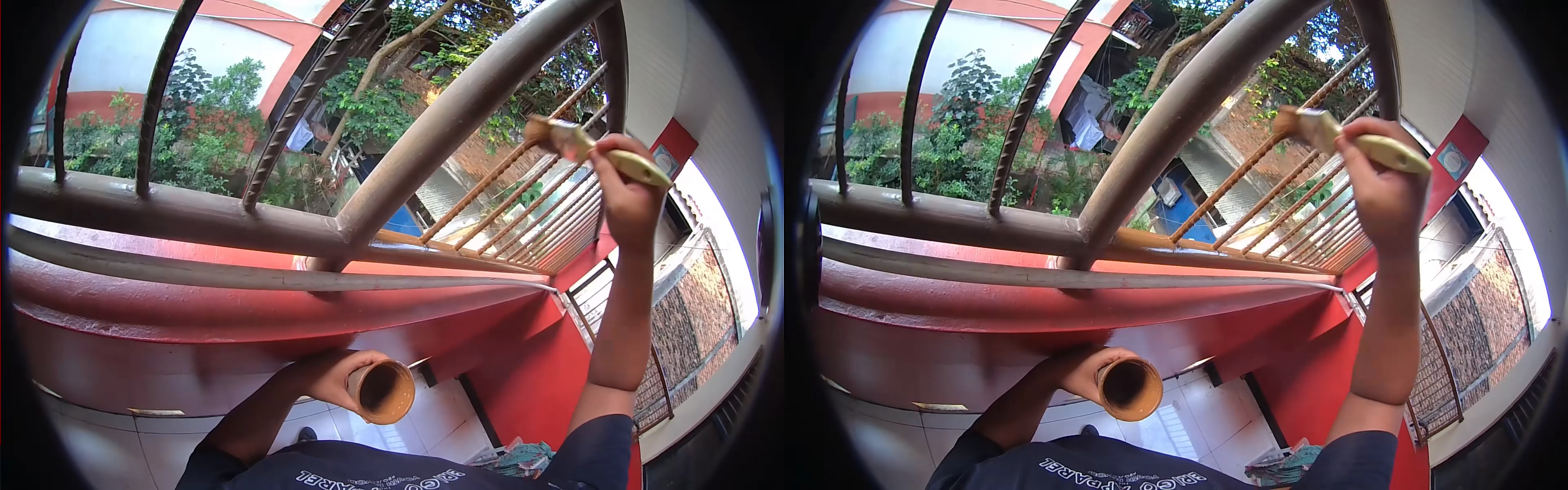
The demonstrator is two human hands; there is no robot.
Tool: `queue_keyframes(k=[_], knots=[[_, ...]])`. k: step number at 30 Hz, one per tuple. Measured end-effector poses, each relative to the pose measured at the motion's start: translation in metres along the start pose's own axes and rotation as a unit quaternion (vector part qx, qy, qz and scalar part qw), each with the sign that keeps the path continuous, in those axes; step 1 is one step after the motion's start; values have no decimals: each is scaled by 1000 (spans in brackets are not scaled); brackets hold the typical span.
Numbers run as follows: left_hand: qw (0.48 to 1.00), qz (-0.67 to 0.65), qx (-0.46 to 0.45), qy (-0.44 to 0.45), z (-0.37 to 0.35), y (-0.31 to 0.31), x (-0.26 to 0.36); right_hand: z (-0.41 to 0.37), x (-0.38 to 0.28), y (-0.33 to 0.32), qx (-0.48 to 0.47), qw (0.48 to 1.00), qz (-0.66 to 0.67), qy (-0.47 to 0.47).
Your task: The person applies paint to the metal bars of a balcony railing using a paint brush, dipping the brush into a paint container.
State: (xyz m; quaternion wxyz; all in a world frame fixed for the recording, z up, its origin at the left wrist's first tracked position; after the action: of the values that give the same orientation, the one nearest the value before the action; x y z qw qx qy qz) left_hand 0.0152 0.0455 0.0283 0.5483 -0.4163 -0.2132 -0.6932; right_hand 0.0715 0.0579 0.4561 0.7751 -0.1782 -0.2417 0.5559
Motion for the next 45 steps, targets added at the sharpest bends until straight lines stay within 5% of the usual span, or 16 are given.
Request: queue_keyframes(k=[2,4,8,10,12,14,18,22,24,26,30,34,38,42,45], knots=[[1000,-9,0,-1,0,0,-2,11,-36,-24,69,964,-166,-195],[1000,-7,-7,-4,0,2,-2,-13,-65,8,25,931,-273,-240],[1000,-4,-19,3,-1,3,-4,-106,-93,106,-189,879,-228,-374],[1000,-12,-14,13,-1,2,-8,-122,-91,119,-284,905,-125,-291],[1000,-21,-12,19,-1,3,-10,-97,-81,112,-278,950,-5,-144],[1000,-13,-14,18,-1,3,-5,-66,-55,95,-203,974,-4,-96],[999,-22,-23,18,-1,3,-4,-31,-60,44,-52,989,-87,-108],[999,-10,-13,28,-3,3,-7,-53,-71,70,-99,992,-10,-82],[999,-12,-3,35,-3,2,-8,-61,-49,92,-118,992,43,0],[1000,0,-4,30,-3,1,-5,-74,-19,117,-186,960,85,191],[1000,-12,-11,18,-4,1,0,-49,-7,100,-118,987,12,110],[1000,8,-5,18,-4,0,-4,-25,-26,61,-36,993,84,81],[1000,4,-13,20,-3,3,-9,-55,-15,111,-183,967,66,162],[1000,-15,-19,16,-3,2,-7,4,-7,51,-52,995,-40,75],[999,-37,-14,35,-2,2,-4,36,-42,0,49,980,-167,-100]])
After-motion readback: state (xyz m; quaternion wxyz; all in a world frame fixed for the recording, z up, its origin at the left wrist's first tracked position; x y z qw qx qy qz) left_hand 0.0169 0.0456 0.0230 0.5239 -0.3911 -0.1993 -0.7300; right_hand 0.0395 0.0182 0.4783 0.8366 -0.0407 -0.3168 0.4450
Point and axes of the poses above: each hand's wrist, its own z-axis towards the middle knuckle, its own y-axis out of the palm, x = y × z, the point moved 10 cm from there along z, towards the middle knuckle
